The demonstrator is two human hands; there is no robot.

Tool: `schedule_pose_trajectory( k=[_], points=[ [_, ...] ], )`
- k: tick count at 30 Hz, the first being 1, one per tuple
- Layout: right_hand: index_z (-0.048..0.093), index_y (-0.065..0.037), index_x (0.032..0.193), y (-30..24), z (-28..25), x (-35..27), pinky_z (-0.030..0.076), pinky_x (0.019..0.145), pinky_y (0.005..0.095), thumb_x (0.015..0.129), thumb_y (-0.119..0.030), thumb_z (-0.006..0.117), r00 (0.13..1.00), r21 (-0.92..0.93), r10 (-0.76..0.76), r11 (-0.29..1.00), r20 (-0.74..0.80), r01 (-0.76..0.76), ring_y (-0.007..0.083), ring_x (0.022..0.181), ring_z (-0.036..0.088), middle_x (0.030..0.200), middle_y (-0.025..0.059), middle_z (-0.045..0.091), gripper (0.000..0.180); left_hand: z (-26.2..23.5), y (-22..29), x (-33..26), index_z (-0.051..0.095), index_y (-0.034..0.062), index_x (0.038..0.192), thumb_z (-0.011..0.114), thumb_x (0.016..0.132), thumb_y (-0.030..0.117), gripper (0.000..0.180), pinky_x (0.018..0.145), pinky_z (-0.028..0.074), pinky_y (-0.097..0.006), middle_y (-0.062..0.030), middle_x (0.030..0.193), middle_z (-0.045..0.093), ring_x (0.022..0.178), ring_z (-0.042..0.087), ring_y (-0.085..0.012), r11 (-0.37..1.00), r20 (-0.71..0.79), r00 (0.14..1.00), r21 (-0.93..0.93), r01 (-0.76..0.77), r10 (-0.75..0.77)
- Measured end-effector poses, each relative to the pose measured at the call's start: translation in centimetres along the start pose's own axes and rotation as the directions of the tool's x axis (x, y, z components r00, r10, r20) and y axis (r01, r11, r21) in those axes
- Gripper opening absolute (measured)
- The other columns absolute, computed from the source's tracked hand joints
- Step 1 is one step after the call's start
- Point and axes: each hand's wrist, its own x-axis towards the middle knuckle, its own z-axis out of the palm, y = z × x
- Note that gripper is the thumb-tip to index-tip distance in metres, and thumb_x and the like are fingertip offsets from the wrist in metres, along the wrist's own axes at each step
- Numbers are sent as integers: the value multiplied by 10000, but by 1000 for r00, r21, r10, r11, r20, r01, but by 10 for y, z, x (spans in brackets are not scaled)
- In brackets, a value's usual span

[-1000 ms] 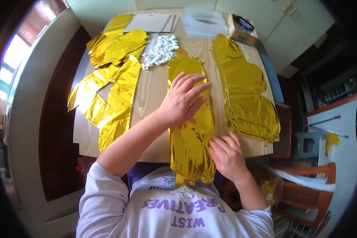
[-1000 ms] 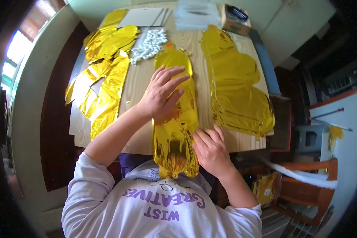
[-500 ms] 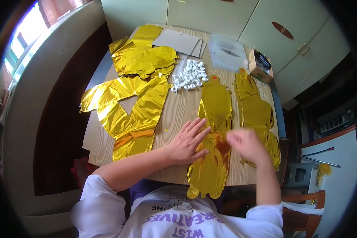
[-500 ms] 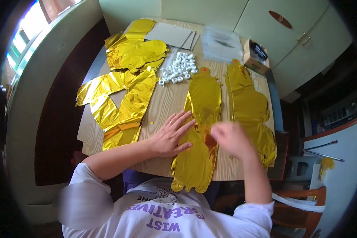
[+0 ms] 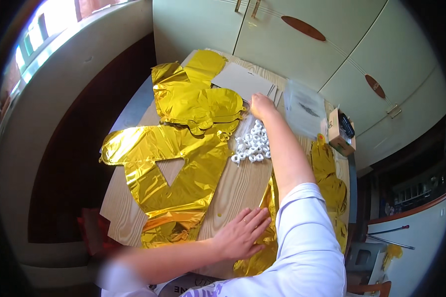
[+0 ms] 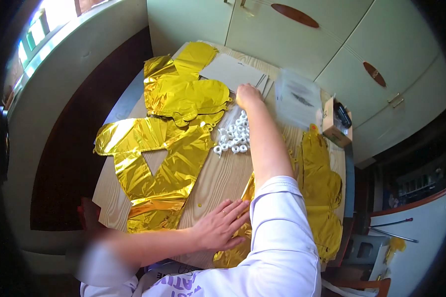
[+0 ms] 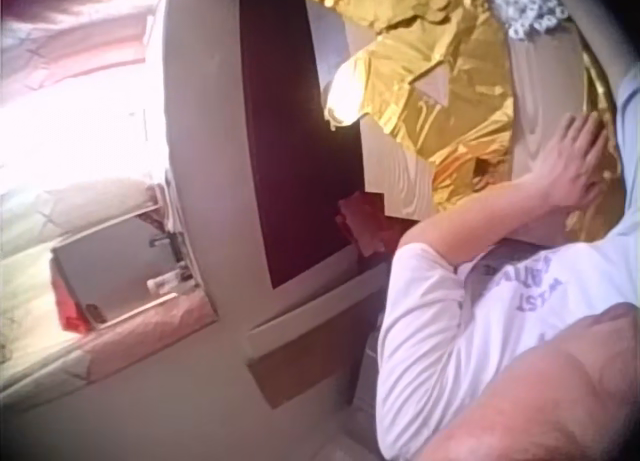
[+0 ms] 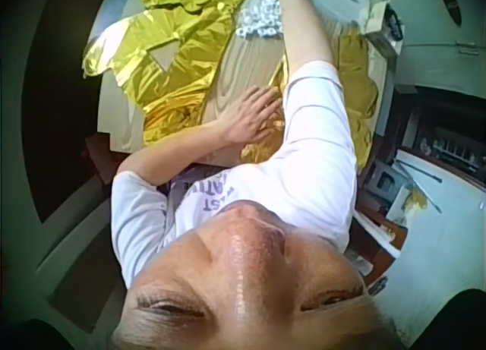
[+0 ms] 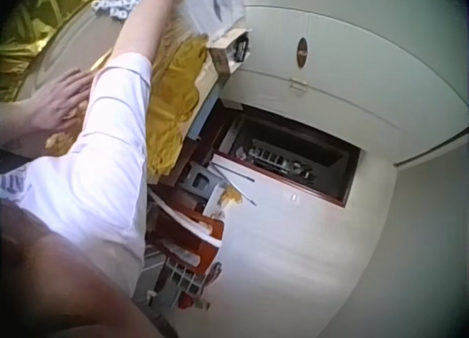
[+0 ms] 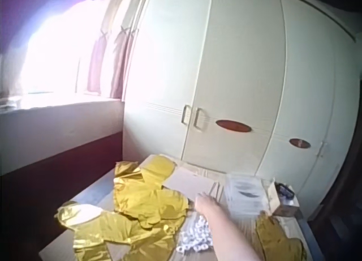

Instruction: Fold gold foil decorations and package them at a workstation.

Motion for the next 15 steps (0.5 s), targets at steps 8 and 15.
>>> schedule_pose_trajectory(
  k=[8,15],
  points=[
    [745,-111,915,-3,-15,-1,581,767,450,899,-164,545,940,-320,-330,903,-88,287,323,842,738,885,113,756,208,0,-1,2,395,-31,1499,564,979,483,751,1207,260,-524,-273,1541,398,1443,378,-410,1000,9,1000,-11,15,-15],
    [753,-129,812,3,-25,-6,544,778,461,898,-164,536,971,-324,-104,945,-215,29,291,885,738,877,103,760,236,-1,0,1,374,-31,1513,541,982,527,788,1212,252,-530,-287,1546,382,1446,373,-414,1000,10,1000,-1,5,-5]
  ],
)
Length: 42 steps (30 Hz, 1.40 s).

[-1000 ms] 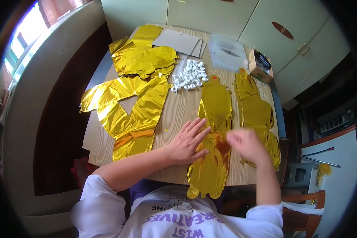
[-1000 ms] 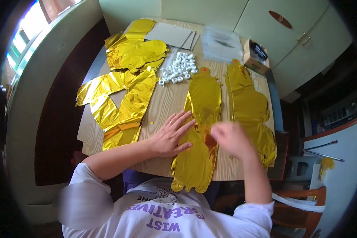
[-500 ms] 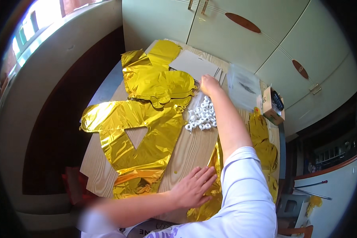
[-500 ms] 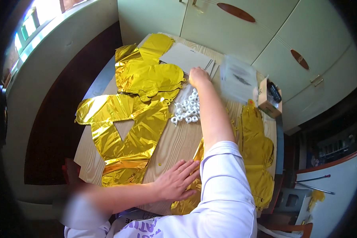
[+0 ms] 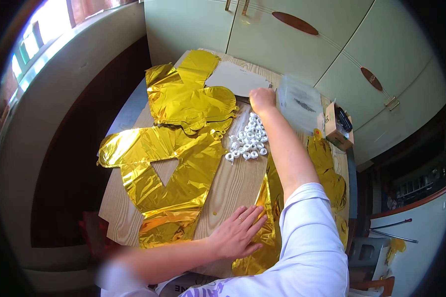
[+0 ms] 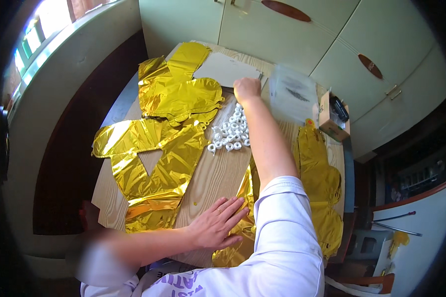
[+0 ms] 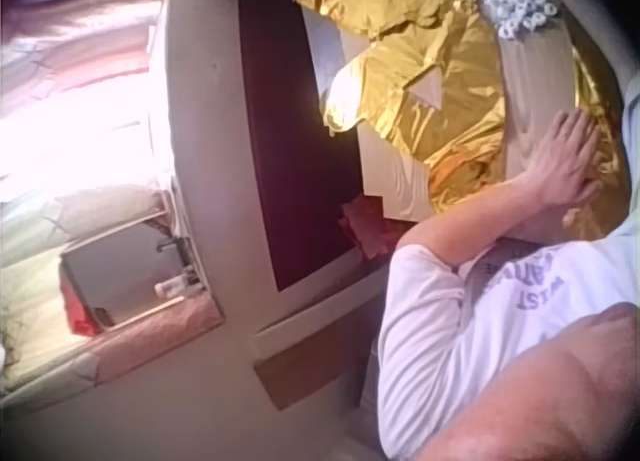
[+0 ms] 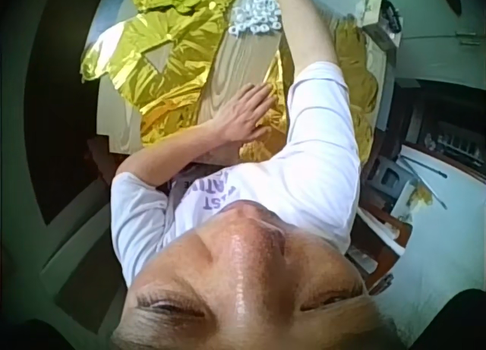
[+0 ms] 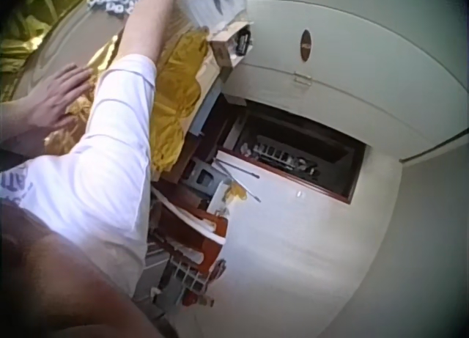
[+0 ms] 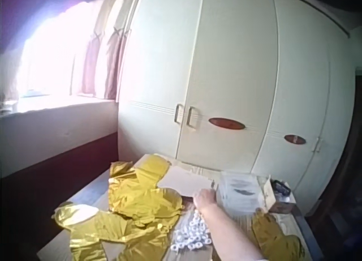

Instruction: Fold gold foil decorations and package them at a workstation.

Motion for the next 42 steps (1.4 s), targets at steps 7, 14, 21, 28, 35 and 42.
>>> schedule_pose_trajectory(
  k=[7,14,21,28,35,42],
  points=[
    [697,-41,948,99,-107,-54,580,719,464,913,-210,571,782,208,486,874,-390,-439,351,789,721,905,154,730,214,0,2,-2,346,-20,1525,593,955,503,812,1214,253,-534,-293,1551,357,1446,356,-425,1000,-23,1000,-22,14,-15],
    [661,3,1049,9,-209,-319,610,592,297,941,-131,687,734,779,350,-499,582,-379,174,670,719,870,101,735,173,-7,-9,-3,295,44,1563,546,1016,253,638,1207,281,-482,-211,1592,326,1469,341,-356,748,2,971,-638,184,-238],
    [571,31,1218,-88,-195,-455,642,652,341,1034,-199,579,573,214,-57,-894,817,-395,255,744,752,1045,198,722,295,-49,6,-35,483,78,1446,632,963,147,510,1163,347,-453,-174,1502,457,1408,435,-363,937,-208,955,-319,140,-213],
    [536,19,1310,-45,-256,-541,573,611,275,967,-143,645,772,769,-24,-78,635,-634,202,679,694,978,173,719,395,-27,17,-43,603,74,1312,714,867,131,462,1123,399,-502,-168,1404,532,1329,494,-396,975,-7,975,24,-221,222],
    [586,-66,1360,-55,-229,-581,380,1123,491,826,-92,704,991,503,86,855,101,-125,333,1353,457,1490,159,458,548,-19,17,-40,630,56,1271,612,833,-10,444,1136,382,-538,-181,1366,565,1311,511,-416,963,6,967,94,-254,254],
    [696,-76,1180,-75,-185,-585,475,1036,448,926,-143,625,965,404,0,908,-263,110,284,1154,637,1241,118,678,272,-15,46,-57,626,49,1266,616,781,71,486,1133,381,-555,-193,1380,563,1330,512,-402,949,99,945,2,-315,313]
  ],
)
